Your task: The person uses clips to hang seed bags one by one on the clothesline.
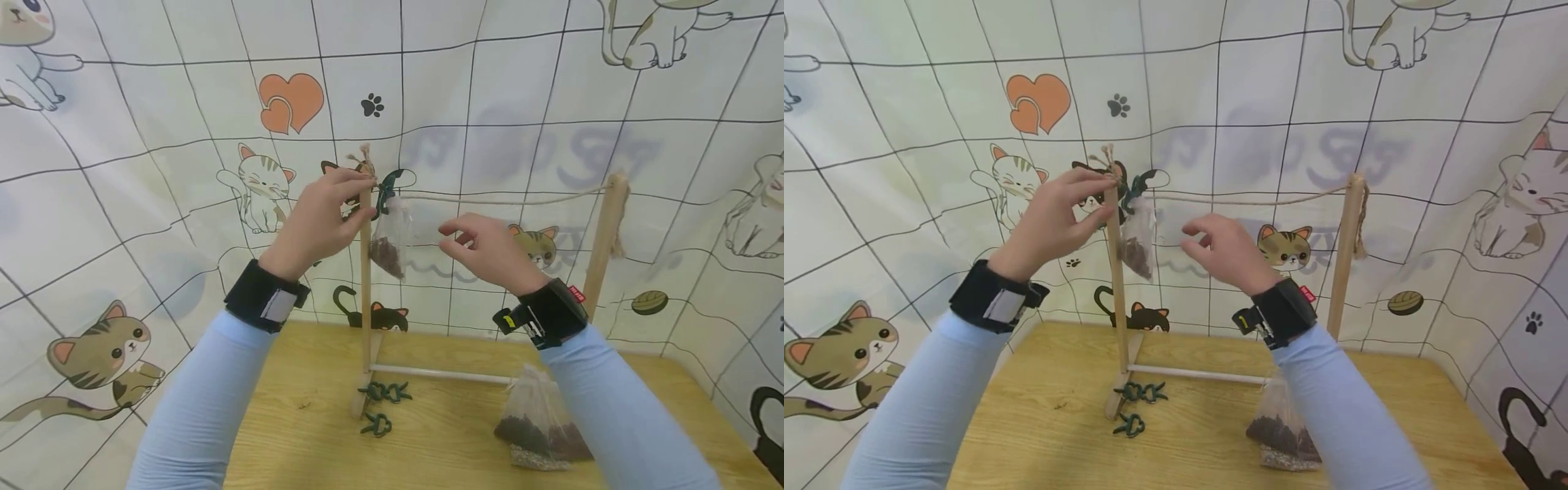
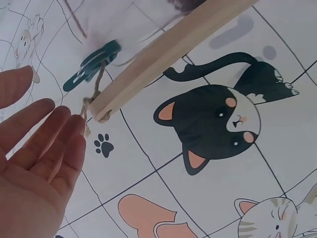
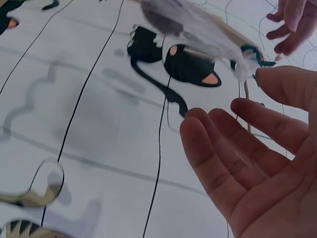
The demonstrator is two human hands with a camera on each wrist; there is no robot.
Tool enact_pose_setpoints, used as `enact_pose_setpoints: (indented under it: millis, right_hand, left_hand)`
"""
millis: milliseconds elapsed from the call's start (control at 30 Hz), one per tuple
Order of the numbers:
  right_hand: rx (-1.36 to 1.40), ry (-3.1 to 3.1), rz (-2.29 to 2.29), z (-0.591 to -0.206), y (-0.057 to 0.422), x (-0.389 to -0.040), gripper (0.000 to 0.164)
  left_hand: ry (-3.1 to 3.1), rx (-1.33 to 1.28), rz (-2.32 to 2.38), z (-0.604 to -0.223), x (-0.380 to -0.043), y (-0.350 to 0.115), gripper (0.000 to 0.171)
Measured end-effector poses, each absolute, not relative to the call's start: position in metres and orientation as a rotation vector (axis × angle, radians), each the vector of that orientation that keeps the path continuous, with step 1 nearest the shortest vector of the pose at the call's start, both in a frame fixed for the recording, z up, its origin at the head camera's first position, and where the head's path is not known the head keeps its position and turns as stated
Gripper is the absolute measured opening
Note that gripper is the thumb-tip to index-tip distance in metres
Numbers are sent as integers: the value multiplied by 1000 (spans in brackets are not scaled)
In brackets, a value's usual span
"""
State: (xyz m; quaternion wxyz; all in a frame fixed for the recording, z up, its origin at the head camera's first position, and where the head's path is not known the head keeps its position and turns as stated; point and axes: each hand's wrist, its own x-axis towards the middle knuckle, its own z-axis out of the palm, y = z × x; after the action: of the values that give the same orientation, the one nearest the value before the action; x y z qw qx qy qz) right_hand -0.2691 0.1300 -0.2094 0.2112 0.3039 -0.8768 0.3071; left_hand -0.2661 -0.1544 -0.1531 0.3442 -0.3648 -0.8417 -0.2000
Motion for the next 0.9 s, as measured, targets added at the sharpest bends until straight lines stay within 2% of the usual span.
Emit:
enact_pose_setpoints:
  millis: [233, 500, 900]
  right_hand:
    - [904, -2237, 706, -235, 166, -258, 24]
    - [834, -2122, 642, -273, 200, -241, 40]
    - [637, -2129, 710, -343, 223, -225, 46]
  left_hand:
    - [-2042, -948, -418, -191, -255, -159, 40]
    - [-2004, -887, -318, -246, -249, -159, 44]
    - [-2115, -788, -416, -327, -241, -160, 43]
